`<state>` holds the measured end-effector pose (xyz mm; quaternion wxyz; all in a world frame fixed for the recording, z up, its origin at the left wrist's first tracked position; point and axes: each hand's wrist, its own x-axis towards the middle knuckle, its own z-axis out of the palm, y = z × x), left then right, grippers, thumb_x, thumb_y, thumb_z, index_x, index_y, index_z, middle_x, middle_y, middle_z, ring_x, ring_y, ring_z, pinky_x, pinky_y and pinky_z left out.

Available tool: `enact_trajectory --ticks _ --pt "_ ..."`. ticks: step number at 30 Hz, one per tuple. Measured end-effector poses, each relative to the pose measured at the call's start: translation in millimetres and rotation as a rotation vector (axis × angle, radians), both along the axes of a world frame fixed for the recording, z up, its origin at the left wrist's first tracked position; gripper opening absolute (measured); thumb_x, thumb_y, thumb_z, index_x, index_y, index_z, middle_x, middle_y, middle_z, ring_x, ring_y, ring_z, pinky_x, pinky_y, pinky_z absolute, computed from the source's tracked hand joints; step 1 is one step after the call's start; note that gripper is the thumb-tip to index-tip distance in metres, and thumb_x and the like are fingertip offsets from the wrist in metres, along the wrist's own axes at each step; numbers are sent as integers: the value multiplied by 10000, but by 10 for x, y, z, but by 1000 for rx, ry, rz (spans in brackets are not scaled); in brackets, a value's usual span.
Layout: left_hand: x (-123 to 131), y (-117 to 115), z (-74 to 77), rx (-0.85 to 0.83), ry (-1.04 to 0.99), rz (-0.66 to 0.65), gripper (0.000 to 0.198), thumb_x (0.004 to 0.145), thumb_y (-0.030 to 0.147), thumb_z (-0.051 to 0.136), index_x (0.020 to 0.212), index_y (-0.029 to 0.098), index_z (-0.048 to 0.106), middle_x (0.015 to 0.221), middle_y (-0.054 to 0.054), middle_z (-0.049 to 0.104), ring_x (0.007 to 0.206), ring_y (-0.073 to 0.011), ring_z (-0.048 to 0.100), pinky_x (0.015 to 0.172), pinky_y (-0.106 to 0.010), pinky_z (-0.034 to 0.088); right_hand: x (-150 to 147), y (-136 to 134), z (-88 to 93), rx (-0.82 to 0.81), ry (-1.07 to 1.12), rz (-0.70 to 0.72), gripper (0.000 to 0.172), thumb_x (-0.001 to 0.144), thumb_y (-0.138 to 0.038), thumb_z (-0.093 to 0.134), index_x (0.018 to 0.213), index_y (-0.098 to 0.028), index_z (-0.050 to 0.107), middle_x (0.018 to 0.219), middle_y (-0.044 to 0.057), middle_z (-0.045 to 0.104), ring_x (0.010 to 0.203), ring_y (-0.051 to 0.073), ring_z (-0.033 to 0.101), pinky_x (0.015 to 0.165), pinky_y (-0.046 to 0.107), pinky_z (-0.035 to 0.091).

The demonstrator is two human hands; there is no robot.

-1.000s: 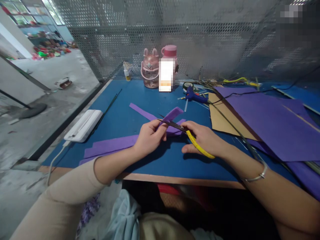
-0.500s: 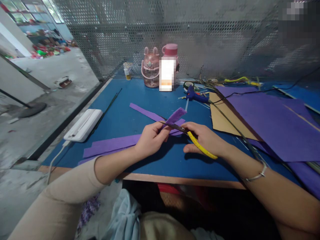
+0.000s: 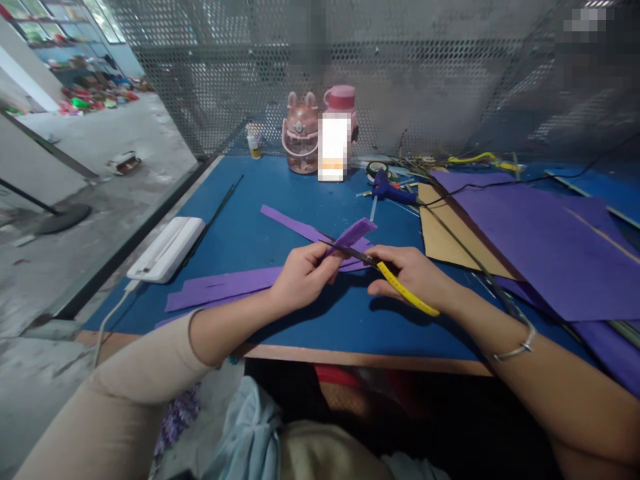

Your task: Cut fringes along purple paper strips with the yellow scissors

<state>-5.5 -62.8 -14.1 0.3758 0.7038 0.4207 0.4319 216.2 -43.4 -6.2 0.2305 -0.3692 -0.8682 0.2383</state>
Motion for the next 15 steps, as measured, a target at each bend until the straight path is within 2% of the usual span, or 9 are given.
enact_trajectory --ticks 6,10,12,15 --pt "-6 5 -14 -23 -14 18 294 905 316 492 684 149 590 527 32 525 474 -62 442 513 -199 369 24 -1 0 0 -27 -58 392 777 -531 676 943 -175 655 792 28 661 664 157 564 598 253 427" --pt "5 24 -51 -131 -29 -13 280 917 358 463 795 146 599 581 22 568 458 -71 470 490 -205 382 29 8 -17 18 -72 -79 376 792 -521 660 972 -192 651 823 33 677 681 169 587 615 264 446" --pt "8 52 -78 -150 -27 -14 284 921 360 452 807 144 597 642 3 594 532 -91 531 542 -214 422 36 31 -1 50 -124 -66 455 751 -553 687 1041 -205 639 910 50 689 751 198 622 657 288 466" --pt "-11 130 -122 -43 41 7 291 922 342 455 786 142 616 741 -22 622 705 -121 575 678 -236 443 115 85 112 65 -254 -63 668 622 -620 752 1144 -225 617 1040 75 687 851 254 649 704 336 491"
